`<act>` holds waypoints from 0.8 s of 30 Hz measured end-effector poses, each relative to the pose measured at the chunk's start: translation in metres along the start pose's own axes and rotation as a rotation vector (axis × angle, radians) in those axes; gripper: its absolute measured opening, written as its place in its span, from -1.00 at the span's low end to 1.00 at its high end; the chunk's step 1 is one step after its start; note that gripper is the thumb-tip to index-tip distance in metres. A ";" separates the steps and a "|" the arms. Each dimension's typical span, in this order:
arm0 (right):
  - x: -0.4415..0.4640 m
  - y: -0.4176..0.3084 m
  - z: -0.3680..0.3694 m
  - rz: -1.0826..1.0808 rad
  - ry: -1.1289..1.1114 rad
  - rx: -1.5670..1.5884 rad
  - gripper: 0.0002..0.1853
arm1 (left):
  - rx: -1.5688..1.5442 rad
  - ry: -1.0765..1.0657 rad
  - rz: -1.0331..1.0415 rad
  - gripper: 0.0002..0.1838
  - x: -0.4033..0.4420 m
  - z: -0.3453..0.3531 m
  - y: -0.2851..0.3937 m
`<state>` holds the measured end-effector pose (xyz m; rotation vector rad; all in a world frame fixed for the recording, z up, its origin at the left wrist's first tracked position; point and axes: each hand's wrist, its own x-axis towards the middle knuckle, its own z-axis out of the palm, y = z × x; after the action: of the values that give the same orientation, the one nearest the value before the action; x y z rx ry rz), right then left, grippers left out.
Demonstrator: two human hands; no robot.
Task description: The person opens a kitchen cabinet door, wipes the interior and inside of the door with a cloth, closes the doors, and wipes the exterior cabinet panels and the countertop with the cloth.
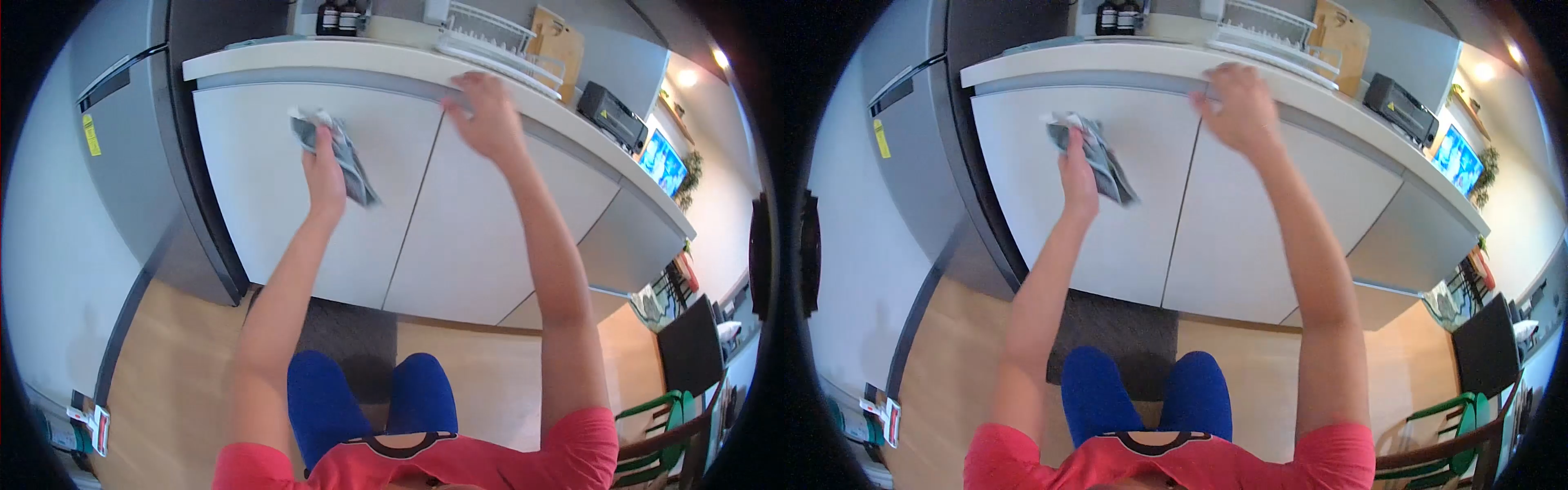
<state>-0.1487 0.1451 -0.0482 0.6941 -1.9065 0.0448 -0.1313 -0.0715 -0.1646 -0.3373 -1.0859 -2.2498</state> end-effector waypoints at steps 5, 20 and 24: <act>0.025 0.065 0.010 0.056 0.159 -0.309 -0.62 | 0.858 0.216 0.773 -0.53 0.093 0.016 0.014; 0.023 0.061 0.033 0.085 0.319 -0.341 -0.71 | 1.340 -0.076 1.299 -0.42 0.167 -0.001 0.024; 0.024 0.062 0.039 0.063 0.354 -0.403 -0.71 | 1.204 0.205 1.083 -0.39 0.230 -0.099 0.074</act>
<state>-0.2178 0.1725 -0.0277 0.3260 -1.5321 -0.1633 -0.2611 -0.2789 -0.0744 -0.0962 -1.4293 -0.4981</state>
